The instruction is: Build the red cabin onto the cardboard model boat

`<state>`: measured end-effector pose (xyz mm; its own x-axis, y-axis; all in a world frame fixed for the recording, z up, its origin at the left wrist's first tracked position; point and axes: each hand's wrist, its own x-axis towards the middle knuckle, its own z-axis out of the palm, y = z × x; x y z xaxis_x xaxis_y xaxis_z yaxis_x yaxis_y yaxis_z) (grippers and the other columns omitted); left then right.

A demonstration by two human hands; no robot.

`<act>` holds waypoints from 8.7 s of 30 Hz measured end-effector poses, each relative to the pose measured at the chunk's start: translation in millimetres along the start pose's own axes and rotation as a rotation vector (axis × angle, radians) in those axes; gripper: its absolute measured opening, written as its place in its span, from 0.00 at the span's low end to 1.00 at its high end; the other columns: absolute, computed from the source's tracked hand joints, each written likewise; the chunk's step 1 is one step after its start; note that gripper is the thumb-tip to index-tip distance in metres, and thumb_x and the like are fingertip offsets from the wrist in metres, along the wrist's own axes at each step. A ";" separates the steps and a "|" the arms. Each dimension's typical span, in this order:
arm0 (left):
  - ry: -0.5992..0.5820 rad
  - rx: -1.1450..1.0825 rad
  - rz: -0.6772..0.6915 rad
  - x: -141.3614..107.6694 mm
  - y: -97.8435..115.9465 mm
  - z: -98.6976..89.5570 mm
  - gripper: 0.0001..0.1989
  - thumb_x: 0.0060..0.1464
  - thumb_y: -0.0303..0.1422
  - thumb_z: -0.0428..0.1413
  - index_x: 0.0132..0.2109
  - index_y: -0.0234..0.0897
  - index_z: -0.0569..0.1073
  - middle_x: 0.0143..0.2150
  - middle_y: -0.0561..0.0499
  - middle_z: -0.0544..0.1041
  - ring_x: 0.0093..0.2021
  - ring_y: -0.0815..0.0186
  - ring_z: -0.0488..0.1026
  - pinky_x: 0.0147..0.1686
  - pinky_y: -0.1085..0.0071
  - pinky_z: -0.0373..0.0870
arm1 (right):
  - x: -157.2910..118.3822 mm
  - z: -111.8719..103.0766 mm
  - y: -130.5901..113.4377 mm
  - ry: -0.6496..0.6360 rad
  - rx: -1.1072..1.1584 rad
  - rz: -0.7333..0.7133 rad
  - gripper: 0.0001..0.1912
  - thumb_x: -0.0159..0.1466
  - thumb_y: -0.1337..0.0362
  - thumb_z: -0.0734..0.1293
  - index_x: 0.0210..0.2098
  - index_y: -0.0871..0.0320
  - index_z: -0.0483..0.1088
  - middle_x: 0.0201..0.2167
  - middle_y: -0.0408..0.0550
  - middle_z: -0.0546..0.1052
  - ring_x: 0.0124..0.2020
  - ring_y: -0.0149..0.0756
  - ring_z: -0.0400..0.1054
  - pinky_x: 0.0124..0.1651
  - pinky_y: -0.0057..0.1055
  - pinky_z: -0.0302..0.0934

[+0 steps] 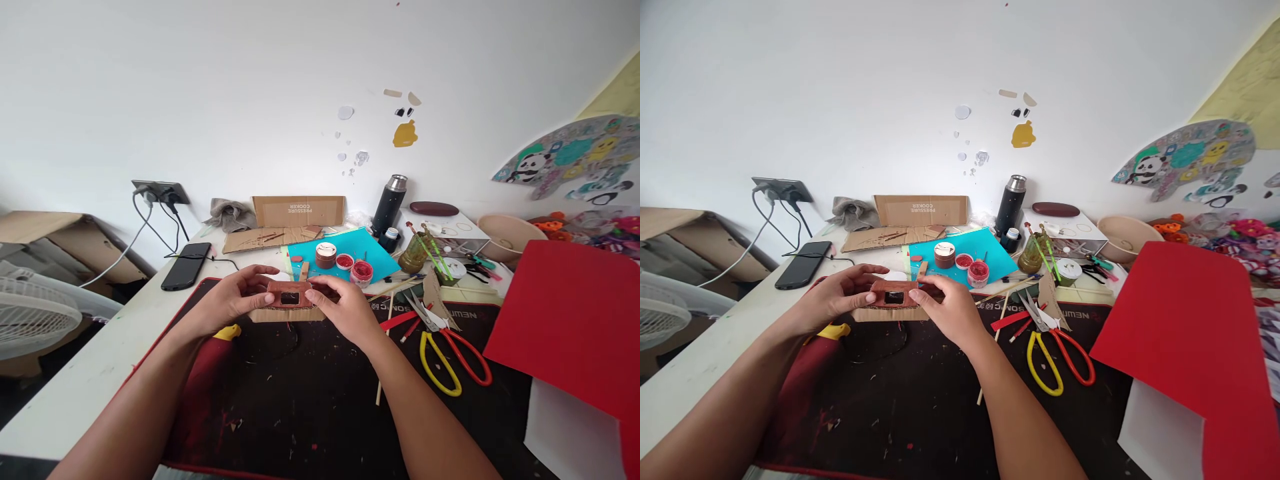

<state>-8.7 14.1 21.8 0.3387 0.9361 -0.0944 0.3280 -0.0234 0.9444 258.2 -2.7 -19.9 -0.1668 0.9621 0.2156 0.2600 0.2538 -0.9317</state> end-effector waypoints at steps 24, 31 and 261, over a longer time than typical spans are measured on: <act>0.059 -0.324 0.040 2.5 -12.4 -2.3 0.56 0.46 0.64 0.71 0.74 0.42 0.67 0.69 0.29 0.77 0.65 0.36 0.78 0.60 0.47 0.77 | 2.4 -3.5 -3.1 -0.088 0.295 0.111 0.19 0.67 0.49 0.77 0.52 0.51 0.82 0.52 0.51 0.87 0.54 0.51 0.82 0.57 0.47 0.76; 0.040 -0.422 -0.009 4.4 -13.5 25.5 0.62 0.46 0.57 0.75 0.79 0.44 0.56 0.75 0.29 0.70 0.72 0.34 0.71 0.61 0.46 0.79 | 5.7 -2.2 1.1 0.000 0.330 0.135 0.21 0.65 0.47 0.78 0.51 0.52 0.82 0.51 0.52 0.87 0.54 0.53 0.82 0.56 0.46 0.75; 0.208 -0.257 0.105 -0.5 -7.6 61.1 0.37 0.55 0.56 0.70 0.63 0.39 0.76 0.64 0.37 0.82 0.66 0.39 0.78 0.61 0.50 0.78 | 0.5 8.1 -1.4 -0.172 0.541 0.105 0.28 0.65 0.51 0.79 0.62 0.48 0.77 0.62 0.50 0.82 0.65 0.51 0.76 0.69 0.50 0.70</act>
<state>42.5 -7.6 -4.5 0.1633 0.9854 0.0489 0.0588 -0.0592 0.9965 250.1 -3.4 -20.9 -0.3301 0.9381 0.1053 -0.2322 0.0275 -0.9723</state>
